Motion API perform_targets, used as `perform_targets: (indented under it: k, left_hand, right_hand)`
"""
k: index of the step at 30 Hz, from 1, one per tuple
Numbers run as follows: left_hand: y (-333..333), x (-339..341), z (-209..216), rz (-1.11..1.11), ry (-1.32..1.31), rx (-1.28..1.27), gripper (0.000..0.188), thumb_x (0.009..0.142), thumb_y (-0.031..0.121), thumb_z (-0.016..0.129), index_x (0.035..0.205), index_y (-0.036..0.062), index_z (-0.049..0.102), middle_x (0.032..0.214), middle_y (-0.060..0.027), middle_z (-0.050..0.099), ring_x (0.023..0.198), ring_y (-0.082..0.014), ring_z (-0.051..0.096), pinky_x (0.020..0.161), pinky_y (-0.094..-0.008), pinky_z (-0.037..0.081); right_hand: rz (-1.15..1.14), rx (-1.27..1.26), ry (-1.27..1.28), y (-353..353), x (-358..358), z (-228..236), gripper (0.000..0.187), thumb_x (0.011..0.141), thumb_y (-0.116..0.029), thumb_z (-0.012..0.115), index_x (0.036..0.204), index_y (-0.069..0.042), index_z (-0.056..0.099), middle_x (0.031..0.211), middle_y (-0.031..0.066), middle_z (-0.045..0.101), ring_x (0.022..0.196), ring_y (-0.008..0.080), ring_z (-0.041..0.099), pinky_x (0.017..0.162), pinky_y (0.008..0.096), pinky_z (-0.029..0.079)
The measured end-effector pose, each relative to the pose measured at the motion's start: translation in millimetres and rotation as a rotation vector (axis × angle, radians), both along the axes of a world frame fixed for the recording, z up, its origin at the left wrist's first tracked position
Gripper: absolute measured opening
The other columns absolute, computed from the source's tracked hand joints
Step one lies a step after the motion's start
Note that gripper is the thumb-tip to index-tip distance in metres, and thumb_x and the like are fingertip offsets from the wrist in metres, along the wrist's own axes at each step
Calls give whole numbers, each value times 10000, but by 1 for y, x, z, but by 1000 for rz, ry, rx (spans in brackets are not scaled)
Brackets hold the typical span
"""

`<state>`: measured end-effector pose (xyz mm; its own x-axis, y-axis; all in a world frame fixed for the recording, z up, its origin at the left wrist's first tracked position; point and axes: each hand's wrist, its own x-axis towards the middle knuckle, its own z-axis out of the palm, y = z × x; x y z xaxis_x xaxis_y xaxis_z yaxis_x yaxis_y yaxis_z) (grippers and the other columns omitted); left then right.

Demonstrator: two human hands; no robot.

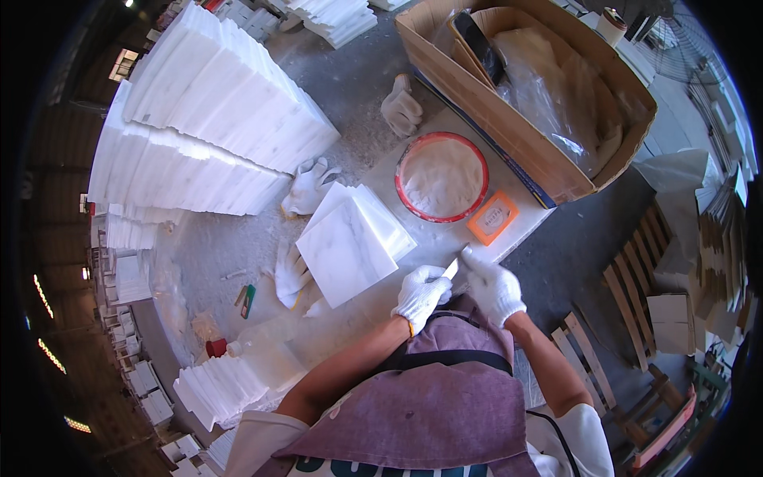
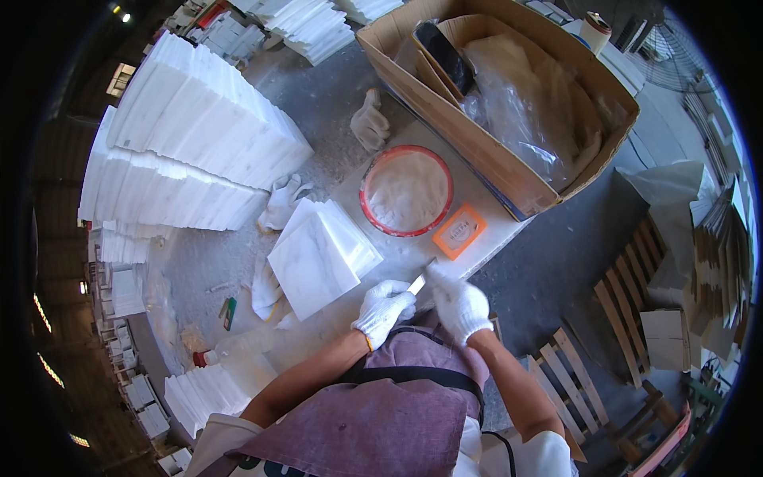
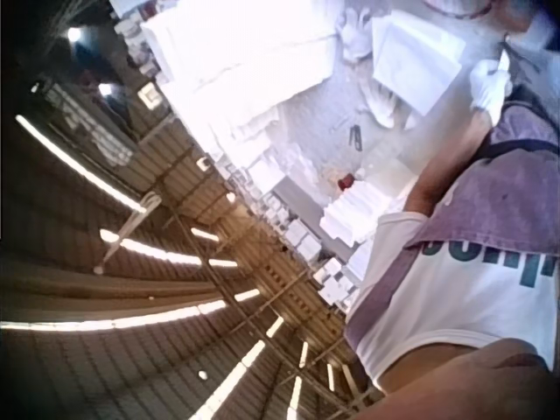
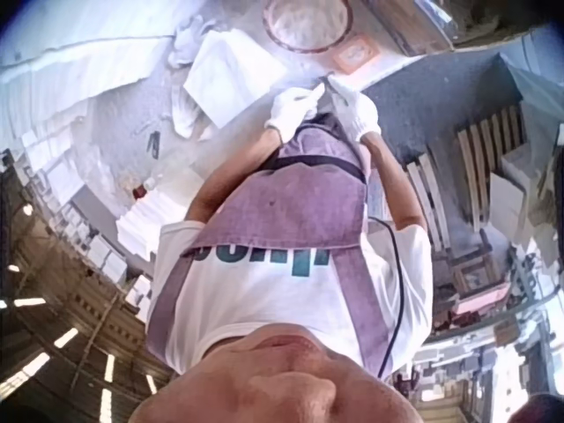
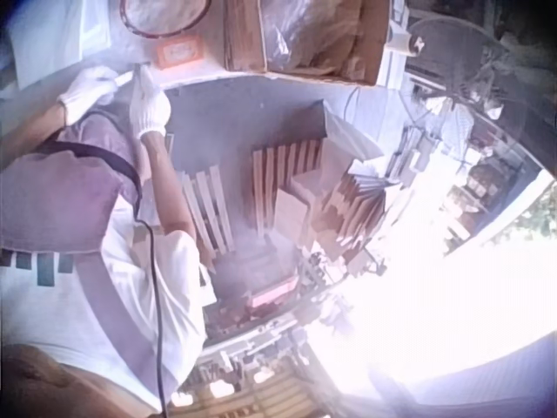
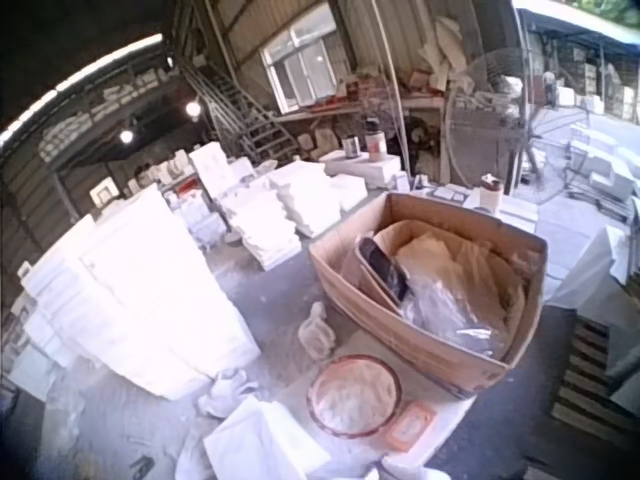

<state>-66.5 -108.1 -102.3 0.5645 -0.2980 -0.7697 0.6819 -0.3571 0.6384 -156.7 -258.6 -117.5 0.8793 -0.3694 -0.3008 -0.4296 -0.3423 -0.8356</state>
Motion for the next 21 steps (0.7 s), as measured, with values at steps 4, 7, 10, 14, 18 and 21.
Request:
perform_targets:
  k: [4,7,10,14,18,21]
  left_hand:
    - [-1,1,-2,-5,-13,13,229,855,57,689,1054,-39,630,821,-82,659,659,-117,611,587,-248,509]
    - [-4,3,1,18,13,16,228,859,49,685,1062,-36,624,814,-78,652,646,-113,601,581,-240,500]
    - [-5,1,6,10,-4,4,217,862,59,684,1051,-34,632,823,-79,657,662,-115,607,594,-245,506]
    - [-2,1,-2,-24,-72,33,239,858,66,686,1069,-33,632,849,-82,666,692,-117,622,621,-254,522]
    - [-5,4,4,-48,-65,65,261,853,68,682,1088,-36,632,873,-87,671,714,-118,628,650,-263,531]
    - [1,2,-6,-119,-141,93,270,847,76,689,1086,-36,635,876,-88,672,711,-116,626,638,-259,526]
  right_hand:
    - [-27,-9,14,-2,2,3,360,911,-166,547,1257,-154,642,1104,178,677,1025,351,653,902,389,513]
    - [134,-2,71,10,0,20,383,900,-166,550,1274,-161,631,1108,180,672,1030,359,645,912,397,506]
    - [-90,-57,-95,-5,7,-1,371,907,-121,545,1269,-114,627,1089,193,678,1012,357,654,875,392,520]
    - [86,-45,58,3,2,14,399,902,-167,553,1295,-187,615,1068,209,666,971,372,655,846,408,520]
    - [4,-24,56,-5,4,5,379,905,-168,555,1275,-197,634,1081,198,675,998,370,654,876,403,511]
    - [4,-40,32,-8,4,4,341,918,-133,556,1245,-141,653,1079,201,683,982,373,666,869,384,517]
